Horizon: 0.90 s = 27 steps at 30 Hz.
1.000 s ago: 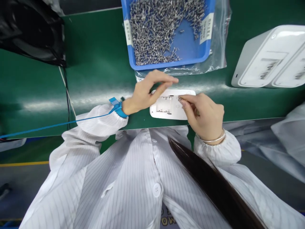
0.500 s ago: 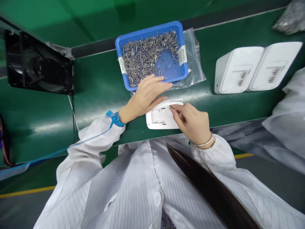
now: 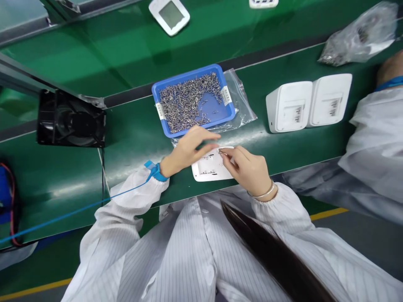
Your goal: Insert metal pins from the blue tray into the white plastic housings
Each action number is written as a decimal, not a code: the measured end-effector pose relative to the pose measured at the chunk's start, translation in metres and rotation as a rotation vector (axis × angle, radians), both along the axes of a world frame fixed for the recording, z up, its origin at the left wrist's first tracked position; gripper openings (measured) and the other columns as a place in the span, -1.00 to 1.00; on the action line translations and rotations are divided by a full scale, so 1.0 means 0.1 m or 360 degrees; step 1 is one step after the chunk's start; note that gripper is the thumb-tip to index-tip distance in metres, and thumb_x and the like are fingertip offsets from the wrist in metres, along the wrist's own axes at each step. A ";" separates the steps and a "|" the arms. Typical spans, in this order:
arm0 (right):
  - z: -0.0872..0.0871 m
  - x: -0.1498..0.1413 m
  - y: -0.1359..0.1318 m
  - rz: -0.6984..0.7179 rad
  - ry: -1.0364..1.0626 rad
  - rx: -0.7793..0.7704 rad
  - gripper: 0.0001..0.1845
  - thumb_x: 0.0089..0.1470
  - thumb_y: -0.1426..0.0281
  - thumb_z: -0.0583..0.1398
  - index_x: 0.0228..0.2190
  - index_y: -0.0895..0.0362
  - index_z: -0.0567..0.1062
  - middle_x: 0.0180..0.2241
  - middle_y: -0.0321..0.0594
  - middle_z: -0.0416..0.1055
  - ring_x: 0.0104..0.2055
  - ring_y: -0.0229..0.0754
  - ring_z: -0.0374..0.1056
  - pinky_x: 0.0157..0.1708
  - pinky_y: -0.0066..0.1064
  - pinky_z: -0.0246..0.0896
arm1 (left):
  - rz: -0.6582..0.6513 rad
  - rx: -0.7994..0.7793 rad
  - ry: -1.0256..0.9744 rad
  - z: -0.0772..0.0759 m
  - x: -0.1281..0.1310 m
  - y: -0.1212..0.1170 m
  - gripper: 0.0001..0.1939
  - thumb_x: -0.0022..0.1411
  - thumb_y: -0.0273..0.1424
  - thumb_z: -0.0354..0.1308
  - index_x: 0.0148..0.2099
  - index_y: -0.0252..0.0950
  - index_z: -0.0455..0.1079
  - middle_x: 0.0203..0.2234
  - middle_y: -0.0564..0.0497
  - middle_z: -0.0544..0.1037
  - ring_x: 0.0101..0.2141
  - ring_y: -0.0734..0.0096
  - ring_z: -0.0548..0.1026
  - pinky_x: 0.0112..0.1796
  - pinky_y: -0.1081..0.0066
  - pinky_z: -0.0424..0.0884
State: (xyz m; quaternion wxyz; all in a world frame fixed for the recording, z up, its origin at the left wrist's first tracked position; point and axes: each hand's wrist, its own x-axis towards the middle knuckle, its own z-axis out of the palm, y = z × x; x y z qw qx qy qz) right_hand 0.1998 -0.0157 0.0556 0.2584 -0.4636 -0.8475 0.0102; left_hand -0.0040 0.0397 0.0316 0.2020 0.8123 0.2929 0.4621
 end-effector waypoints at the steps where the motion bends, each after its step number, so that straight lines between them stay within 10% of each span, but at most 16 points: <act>1: 0.00 0.01 -0.01 0.0008 0.0005 0.0007 -0.81 0.30 0.38 0.14 -0.23 0.20 0.54 -0.50 -0.33 0.45 -0.57 -0.41 0.24 -0.55 -0.46 0.00 | -0.0115 -0.0038 0.0018 -0.02 0.02 -0.06 -0.77 0.38 -0.32 0.20 0.03 -0.26 0.41 -0.20 0.01 0.62 -0.18 0.45 0.56 -0.12 0.40 0.49; 7: -0.01 0.02 -0.07 0.0076 -0.0047 -0.0112 -0.75 0.33 0.34 0.10 -0.27 0.17 0.53 -0.48 -0.32 0.48 -0.51 -0.38 0.31 -0.56 -0.45 -0.01 | -0.0245 -0.0347 -0.0058 -0.15 0.04 -0.27 -0.75 0.33 -0.29 0.24 0.00 -0.27 0.44 -0.24 0.01 0.59 -0.22 0.49 0.58 -0.18 0.48 0.51; 27: 0.04 0.00 -0.04 0.0200 -0.0034 -0.0047 -0.82 0.28 0.37 0.15 -0.28 0.12 0.56 -0.51 -0.39 0.45 -0.54 -0.42 0.25 -0.54 -0.47 0.00 | -0.0326 -0.0028 0.0006 -0.35 -0.03 -0.32 -0.86 0.48 -0.32 0.01 -0.02 -0.26 0.29 -0.35 0.01 0.49 -0.31 0.47 0.46 -0.27 0.47 0.41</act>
